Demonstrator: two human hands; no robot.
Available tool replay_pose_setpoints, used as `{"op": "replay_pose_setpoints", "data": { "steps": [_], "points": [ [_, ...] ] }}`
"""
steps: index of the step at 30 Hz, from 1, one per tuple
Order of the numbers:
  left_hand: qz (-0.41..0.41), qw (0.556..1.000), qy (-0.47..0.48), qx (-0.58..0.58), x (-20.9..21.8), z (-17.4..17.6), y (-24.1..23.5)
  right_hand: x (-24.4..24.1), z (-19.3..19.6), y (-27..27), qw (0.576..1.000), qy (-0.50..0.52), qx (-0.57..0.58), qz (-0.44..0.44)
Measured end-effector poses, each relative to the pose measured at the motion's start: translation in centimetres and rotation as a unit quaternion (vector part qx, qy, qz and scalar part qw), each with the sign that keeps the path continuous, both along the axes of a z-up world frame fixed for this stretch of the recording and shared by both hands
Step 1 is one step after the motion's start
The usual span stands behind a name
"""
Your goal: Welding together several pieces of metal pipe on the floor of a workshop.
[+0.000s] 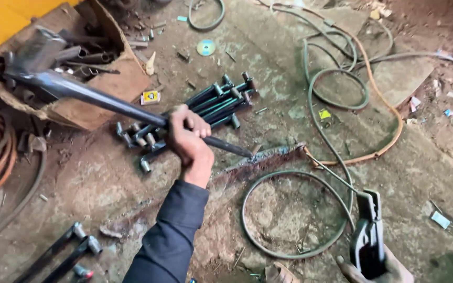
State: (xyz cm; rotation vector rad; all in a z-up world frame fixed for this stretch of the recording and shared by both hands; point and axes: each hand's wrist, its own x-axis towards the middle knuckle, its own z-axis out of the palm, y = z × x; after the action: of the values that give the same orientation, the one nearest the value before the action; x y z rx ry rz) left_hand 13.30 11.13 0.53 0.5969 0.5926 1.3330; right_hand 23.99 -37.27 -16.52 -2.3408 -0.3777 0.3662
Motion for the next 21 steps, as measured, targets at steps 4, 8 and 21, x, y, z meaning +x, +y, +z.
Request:
{"op": "replay_pose_setpoints", "data": {
  "steps": [4,8,21],
  "points": [
    [-0.016,0.997,0.006,0.076,0.5,-0.7,-1.0,-3.3,6.9,7.4,0.961,0.127,0.233,-0.074],
    [-0.036,0.994,-0.008,0.099,0.7,-1.5,-1.6,-3.8,5.7,7.2,0.972,0.134,0.179,-0.065],
    [-0.062,0.989,0.008,0.134,0.6,-3.7,-2.1,-4.3,13.3,15.8,0.986,0.129,-0.073,0.082]
  ]
}}
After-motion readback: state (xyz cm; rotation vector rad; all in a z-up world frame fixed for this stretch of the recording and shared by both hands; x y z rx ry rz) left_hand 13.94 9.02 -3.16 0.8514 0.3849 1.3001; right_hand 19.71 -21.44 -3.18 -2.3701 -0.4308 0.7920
